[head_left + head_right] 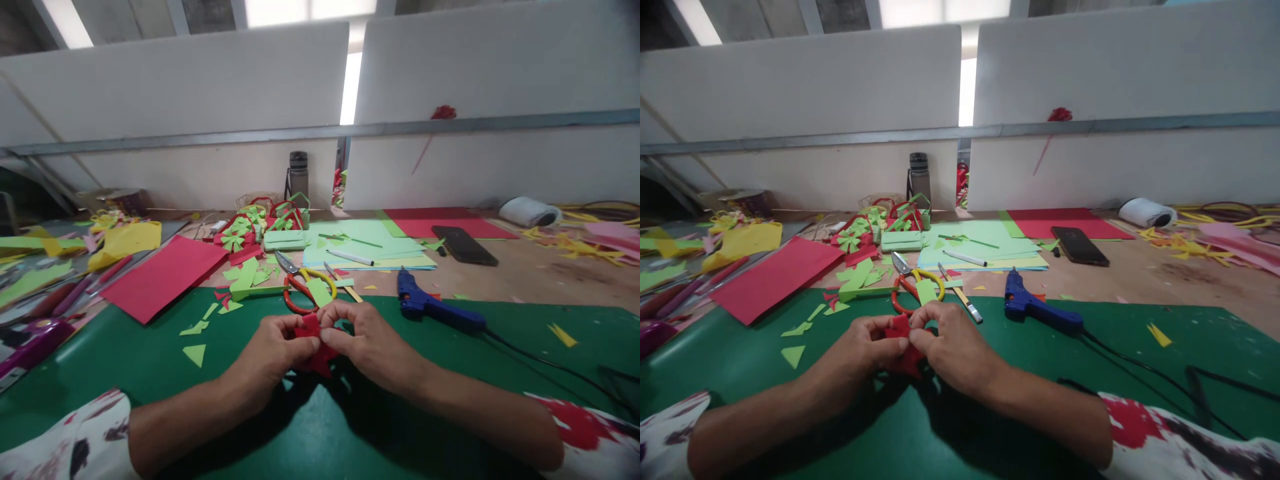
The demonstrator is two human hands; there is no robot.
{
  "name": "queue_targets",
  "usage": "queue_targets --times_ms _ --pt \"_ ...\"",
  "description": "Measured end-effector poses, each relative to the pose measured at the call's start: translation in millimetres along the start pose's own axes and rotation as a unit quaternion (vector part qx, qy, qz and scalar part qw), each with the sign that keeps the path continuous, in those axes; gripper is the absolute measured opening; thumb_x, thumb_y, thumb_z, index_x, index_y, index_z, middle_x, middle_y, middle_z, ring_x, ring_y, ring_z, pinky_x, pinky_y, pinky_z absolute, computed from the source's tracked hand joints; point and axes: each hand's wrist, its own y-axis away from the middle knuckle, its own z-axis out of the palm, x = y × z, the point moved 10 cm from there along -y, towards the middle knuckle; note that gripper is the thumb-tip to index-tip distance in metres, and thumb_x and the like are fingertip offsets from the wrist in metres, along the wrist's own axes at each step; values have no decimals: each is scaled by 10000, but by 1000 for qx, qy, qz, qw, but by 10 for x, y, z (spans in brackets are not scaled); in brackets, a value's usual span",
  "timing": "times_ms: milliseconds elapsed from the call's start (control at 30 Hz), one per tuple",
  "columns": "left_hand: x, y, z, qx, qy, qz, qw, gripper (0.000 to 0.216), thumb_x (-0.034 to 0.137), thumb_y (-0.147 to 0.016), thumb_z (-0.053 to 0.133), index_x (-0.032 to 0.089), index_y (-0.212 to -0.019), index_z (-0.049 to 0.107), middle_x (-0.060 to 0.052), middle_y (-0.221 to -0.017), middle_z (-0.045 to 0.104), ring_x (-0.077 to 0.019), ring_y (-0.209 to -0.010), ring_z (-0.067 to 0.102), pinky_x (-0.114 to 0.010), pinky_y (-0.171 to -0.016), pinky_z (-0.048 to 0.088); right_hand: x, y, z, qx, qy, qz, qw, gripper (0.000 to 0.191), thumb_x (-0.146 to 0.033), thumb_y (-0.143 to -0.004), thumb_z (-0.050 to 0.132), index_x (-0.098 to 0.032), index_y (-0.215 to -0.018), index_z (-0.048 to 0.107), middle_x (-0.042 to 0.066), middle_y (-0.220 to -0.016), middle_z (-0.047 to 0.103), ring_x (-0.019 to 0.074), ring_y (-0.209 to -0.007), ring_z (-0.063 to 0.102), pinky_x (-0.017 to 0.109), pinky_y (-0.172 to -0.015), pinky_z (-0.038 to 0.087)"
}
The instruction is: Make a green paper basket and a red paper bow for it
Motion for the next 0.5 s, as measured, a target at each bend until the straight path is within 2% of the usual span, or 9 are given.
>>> queue_targets --times_ms 100,200,267,400,500 --pt "-34 -20 11 -15 45 -6 999 257 206 -625 689 82 -845 646 -92 -749 661 -152 -597 600 -284 -617 475 87 -24 -45 13 -11 36 999 305 -358 -869 410 -161 -736 602 9 -654 566 148 -632 512 259 -591 392" --pt "-60 -31 -2 -16 63 -14 998 258 203 -619 696 62 -827 641 -113 -748 657 -161 -591 602 -310 -623 489 98 -35 -102 40 -8 35 999 422 -466 -892 349 -162 -751 605 18 -676 562 151 -638 503 265 -589 381" --pt "-57 -34 -7 -17 64 -11 998 234 190 -623 691 61 -812 640 -115 -756 655 -157 -599 602 -308 -634 491 87 -40 -45 17 -11 28 999 346 -430 -867 423 -166 -708 583 4 -655 549 134 -606 483 249 -559 367" --pt "-56 -32 4 -27 60 -11 998 195 173 -629 683 80 -792 630 -92 -739 641 -149 -602 596 -290 -624 485 121 -33 58 -20 -16 51 998 104 -183 -750 537 -154 -661 584 -12 -630 563 113 -601 484 226 -571 373" --pt "-51 -28 21 -40 65 -16 997 241 170 -596 708 93 -810 629 -75 -751 630 -141 -610 590 -288 -635 486 144 -36 58 -18 -21 71 997 116 -114 -712 521 -152 -618 578 -31 -586 535 93 -556 447 210 -535 349"
